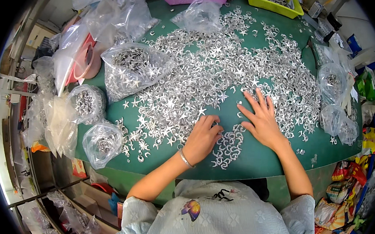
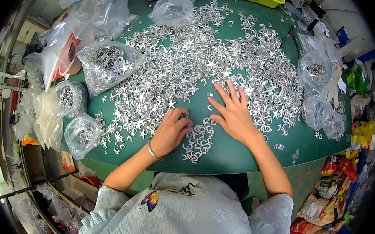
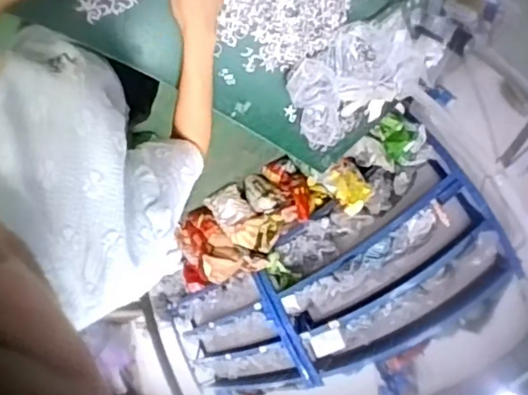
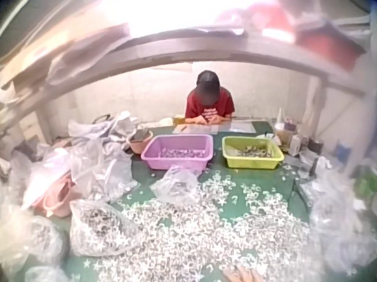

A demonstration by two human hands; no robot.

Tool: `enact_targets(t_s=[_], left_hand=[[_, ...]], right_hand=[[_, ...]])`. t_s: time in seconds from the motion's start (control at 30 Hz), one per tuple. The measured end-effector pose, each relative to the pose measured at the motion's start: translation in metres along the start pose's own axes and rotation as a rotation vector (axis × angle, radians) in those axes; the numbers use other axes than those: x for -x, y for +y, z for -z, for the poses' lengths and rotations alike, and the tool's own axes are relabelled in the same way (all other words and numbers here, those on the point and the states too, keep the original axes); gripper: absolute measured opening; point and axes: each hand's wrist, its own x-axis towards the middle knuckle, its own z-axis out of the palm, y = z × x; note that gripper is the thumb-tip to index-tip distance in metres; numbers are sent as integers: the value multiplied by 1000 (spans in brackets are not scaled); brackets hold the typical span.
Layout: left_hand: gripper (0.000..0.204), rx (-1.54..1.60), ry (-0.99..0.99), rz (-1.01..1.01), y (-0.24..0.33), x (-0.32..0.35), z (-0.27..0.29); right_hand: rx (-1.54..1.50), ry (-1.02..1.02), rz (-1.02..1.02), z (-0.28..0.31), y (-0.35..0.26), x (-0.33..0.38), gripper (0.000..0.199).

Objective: The person sorts silver star and moon-shaped decorative pieces on a green workbench by hand, picking up individual items and placing them into plastic bags and bins.

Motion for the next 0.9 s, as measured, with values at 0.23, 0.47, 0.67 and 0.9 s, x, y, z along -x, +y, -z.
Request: enact_targets(t_s=[0.23,0.47,0.67,0.9], left_hand=[[20,208,297,338,-20,-1,31],[39,-321,429,194,-21,-16,35],[38,-307,123,-3,-10,-27,0],[34,-479,-16,-87,-21,-11,-9]], right_hand=[[114,13,-27,6,-15,14,37],[145,67,-127,9,-6,26,35],[132,178,-157,2,-14,-5,39],[59,193,-94,-15,-15,-31,38]])
